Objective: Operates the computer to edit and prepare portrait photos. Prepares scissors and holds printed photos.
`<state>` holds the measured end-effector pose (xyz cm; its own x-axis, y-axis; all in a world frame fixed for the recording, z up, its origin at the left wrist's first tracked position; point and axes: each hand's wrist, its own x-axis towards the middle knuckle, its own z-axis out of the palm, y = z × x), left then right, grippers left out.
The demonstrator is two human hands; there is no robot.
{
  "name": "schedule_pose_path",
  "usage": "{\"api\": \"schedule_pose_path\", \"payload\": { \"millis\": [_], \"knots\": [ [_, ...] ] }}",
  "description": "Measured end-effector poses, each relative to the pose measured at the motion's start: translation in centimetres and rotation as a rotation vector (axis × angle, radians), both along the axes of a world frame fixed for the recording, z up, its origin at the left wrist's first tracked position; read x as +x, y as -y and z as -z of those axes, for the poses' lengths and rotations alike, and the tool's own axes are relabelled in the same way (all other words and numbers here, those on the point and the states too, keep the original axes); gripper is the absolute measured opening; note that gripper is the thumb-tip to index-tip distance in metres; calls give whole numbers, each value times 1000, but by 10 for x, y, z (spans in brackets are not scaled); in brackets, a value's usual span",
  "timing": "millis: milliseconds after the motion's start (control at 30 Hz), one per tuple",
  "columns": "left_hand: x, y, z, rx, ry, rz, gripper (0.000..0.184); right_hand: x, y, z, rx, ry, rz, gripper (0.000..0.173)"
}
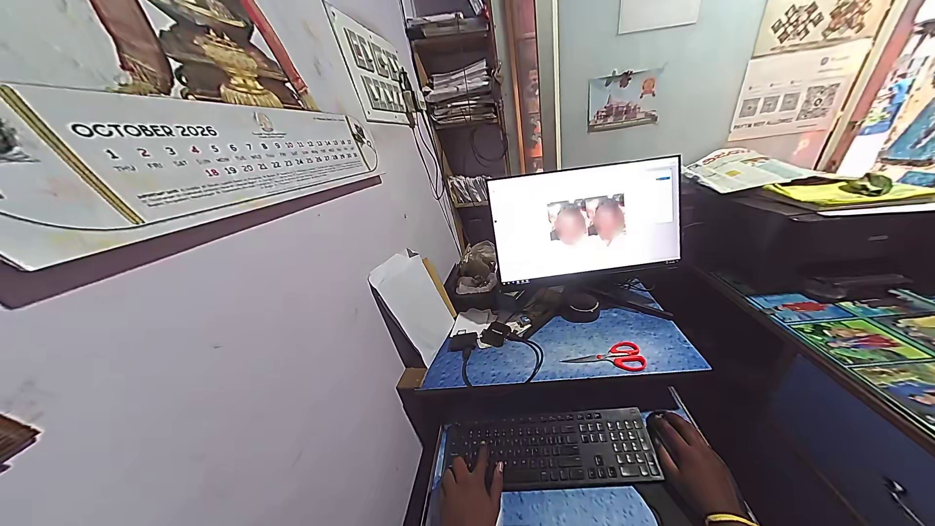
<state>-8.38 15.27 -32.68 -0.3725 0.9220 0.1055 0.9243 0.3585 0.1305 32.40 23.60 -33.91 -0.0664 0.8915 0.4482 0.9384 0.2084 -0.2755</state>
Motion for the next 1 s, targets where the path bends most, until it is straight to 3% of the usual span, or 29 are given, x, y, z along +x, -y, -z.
{"api": "schedule_pose_path", "payload": {
  "millis": [1000],
  "knots": [
    [-2, 1, 10, 96, -73, 15, 61, -3, 6, -6, -14, 10, 1, 43]
  ]
}}
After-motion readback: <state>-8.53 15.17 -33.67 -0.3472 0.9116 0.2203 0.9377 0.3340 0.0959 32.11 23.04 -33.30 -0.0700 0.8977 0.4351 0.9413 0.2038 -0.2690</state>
